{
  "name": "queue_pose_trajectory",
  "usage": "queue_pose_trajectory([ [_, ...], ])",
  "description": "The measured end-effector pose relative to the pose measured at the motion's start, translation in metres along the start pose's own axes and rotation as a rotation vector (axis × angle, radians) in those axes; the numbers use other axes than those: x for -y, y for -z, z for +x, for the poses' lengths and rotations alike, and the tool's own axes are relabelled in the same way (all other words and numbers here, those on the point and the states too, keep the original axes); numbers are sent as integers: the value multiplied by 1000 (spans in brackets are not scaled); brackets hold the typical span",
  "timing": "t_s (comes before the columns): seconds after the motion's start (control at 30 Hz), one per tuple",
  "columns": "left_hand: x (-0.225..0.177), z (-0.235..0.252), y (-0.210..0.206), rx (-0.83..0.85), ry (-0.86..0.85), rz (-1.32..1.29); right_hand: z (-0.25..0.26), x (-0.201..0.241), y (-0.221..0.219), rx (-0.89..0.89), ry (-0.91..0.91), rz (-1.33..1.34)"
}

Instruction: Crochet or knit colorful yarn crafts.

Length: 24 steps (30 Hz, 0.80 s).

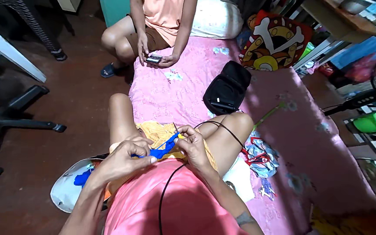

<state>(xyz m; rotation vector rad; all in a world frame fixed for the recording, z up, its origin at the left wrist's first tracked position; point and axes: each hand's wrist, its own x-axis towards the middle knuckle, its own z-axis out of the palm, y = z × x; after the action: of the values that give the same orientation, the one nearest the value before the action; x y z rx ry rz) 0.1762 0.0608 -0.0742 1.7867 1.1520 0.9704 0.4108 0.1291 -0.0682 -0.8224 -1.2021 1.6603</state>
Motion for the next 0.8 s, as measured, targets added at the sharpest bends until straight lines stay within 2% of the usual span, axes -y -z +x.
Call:
queue_pose_trajectory([
  [0.07, 1, 5, -10, -19, -218, -300, -2, 1, -3, -15, 6, 8],
  [0.1, -1, 8, -18, -42, -266, -399, -3, 1, -4, -21, 8, 17],
  [0.17, -9, 14, -39, -178, -214, -409, -7, 0, -7, -18, 11, 34],
  [0.27, -24, 27, -67, -448, -28, -362, -12, -1, -13, 12, 19, 33],
  [0.33, -31, 33, -73, -570, 72, -371, -15, -2, -15, 16, 38, 39],
  [0.5, -31, 33, -67, -553, 186, -519, -15, -7, -10, 50, 48, 88],
  [0.67, -28, 34, -65, -492, 264, -927, -10, -14, -2, 133, -76, 300],
  [0.8, -24, 32, -63, -473, 241, -935, -3, -13, 14, 279, 8, 132],
])
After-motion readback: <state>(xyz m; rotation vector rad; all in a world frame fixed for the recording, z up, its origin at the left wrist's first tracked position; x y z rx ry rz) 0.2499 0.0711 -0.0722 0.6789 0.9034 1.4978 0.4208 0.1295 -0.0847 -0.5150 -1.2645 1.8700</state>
